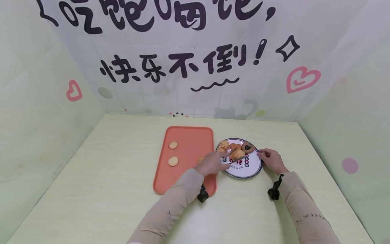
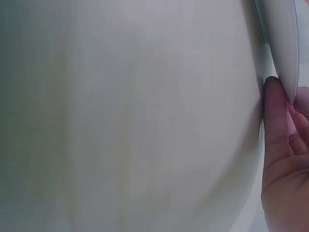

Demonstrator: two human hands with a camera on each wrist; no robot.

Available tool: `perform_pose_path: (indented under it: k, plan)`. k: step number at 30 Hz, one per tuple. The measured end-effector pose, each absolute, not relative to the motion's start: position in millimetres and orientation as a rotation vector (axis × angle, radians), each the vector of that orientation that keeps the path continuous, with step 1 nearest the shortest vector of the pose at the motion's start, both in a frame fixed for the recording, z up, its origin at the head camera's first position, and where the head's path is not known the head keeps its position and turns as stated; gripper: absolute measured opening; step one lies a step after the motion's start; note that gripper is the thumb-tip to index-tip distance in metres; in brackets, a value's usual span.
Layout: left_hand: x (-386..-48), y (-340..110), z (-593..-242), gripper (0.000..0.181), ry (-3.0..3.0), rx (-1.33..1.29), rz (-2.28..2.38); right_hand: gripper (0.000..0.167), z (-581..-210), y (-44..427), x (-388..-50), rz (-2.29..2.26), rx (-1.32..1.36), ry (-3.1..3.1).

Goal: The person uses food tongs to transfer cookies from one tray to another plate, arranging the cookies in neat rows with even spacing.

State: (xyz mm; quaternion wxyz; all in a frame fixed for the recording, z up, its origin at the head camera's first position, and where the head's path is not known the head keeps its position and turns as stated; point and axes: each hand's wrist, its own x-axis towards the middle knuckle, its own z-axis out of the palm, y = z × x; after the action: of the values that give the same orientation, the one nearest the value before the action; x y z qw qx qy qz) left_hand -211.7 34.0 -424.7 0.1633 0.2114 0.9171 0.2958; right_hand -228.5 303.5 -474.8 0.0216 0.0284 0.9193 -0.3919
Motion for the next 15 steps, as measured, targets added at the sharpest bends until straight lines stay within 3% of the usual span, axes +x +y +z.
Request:
perform_pose_path:
  k: [15]
  plan:
    - [-209, 54, -432, 0.054, 2.624, 0.656, 0.836, 0.039, -471, 302, -227, -1.211, 0.092, 2.848]
